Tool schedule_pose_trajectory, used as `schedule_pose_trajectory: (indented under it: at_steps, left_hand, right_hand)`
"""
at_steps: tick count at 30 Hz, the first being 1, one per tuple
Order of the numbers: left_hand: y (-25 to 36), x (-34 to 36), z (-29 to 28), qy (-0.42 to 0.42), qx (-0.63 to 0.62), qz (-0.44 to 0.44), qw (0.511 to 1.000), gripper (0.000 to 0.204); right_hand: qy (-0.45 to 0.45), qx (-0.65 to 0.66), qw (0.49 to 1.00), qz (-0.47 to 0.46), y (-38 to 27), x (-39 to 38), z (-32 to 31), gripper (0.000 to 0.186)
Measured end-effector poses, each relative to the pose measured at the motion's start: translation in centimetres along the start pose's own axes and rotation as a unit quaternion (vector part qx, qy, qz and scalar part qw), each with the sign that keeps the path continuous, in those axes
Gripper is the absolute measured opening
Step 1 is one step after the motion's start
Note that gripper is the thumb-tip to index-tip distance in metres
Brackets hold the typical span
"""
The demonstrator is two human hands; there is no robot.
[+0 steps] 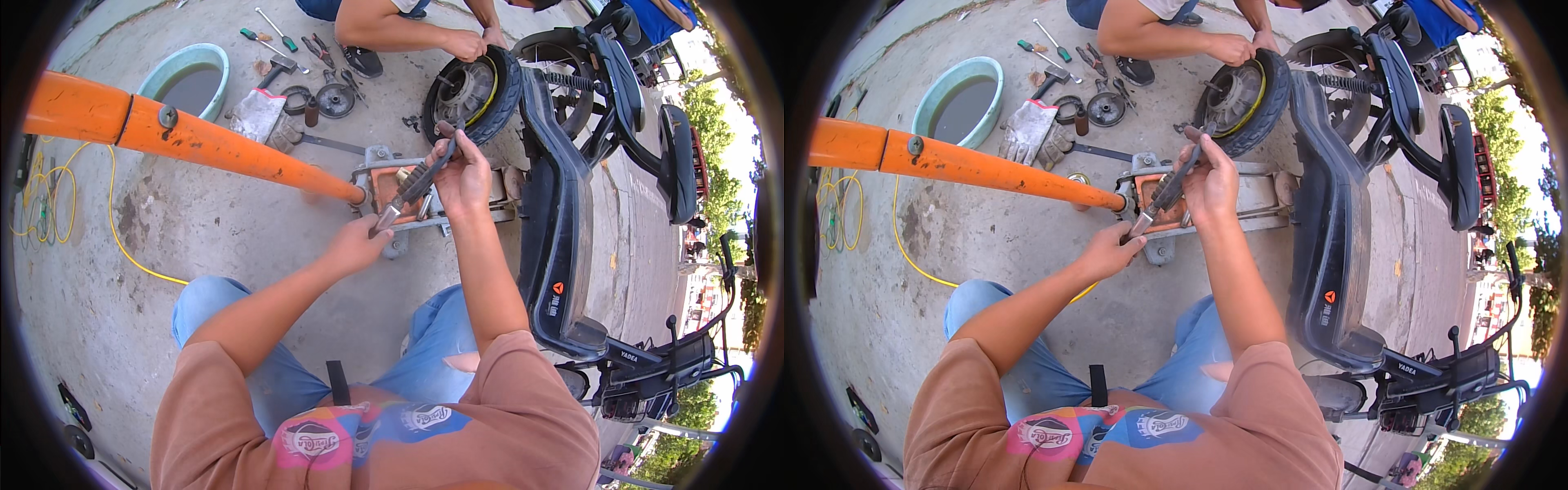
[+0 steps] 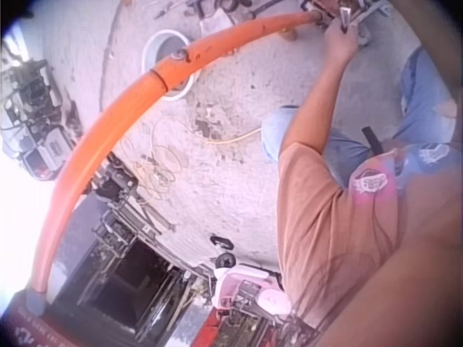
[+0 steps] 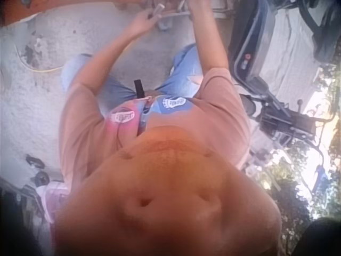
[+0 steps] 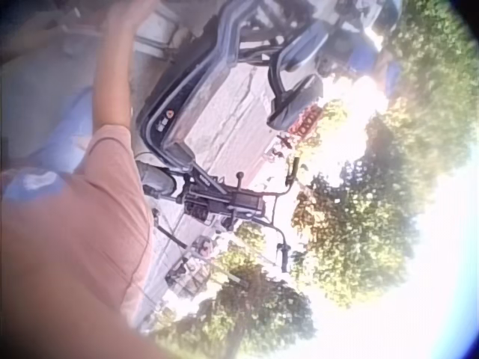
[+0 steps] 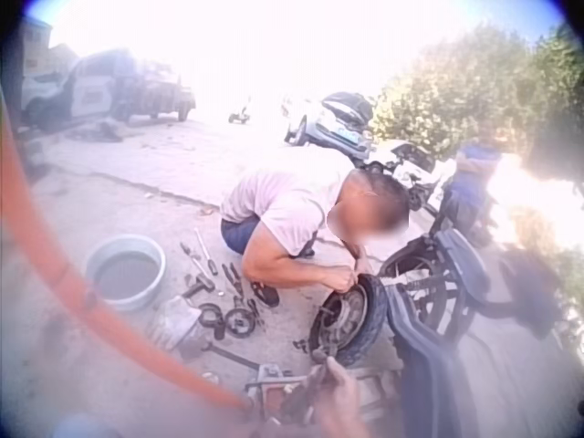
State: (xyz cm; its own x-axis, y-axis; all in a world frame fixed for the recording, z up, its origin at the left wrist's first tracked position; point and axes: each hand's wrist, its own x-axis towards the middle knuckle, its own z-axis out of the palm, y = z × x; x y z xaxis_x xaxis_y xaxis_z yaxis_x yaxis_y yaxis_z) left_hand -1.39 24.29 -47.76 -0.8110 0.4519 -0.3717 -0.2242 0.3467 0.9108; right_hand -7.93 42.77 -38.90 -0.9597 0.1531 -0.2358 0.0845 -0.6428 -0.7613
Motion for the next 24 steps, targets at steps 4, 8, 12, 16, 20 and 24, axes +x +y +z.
schedule_pose_trajectory:
  at_steps: [4, 8, 12, 16, 20, 24]
  left_hand:
    - [0.2, -0.1, -0.1, 0.000, 0.008, -0.005, 1.000, 0.031]
    - [-0.4, 0.2, 0.2, 0.003, 0.003, 0.001, 1.000, 0.031]
    - [-0.6, 0.2, 0.2, 0.004, 0.003, 0.002, 1.000, 0.031]
    - [-0.3, 0.2, 0.1, 0.010, 0.002, 0.004, 1.000, 0.030]
    - [-0.3, 0.3, 0.2, 0.019, -0.010, 0.013, 1.000, 0.030]
    - [-0.4, 0.3, 0.1, 0.032, -0.002, 0.025, 0.999, 0.027]
  right_hand:
    - [0.006, -0.002, 1.000, 0.001, 0.0, 0.0, 0.0, 0.032]
    - [0.001, -0.001, 1.000, 0.004, 0.1, 0.1, 0.0, 0.032]
    - [0.017, -0.002, 1.000, 0.005, -0.1, -0.3, 0.7, 0.034]
    - [0.024, 0.004, 1.000, 0.000, -0.5, -0.1, 0.5, 0.034]
    - [0.001, 0.022, 1.000, -0.006, -0.5, 0.4, -0.5, 0.032]
    - [0.000, 0.021, 1.000, -0.007, -0.3, 0.4, -0.4, 0.032]
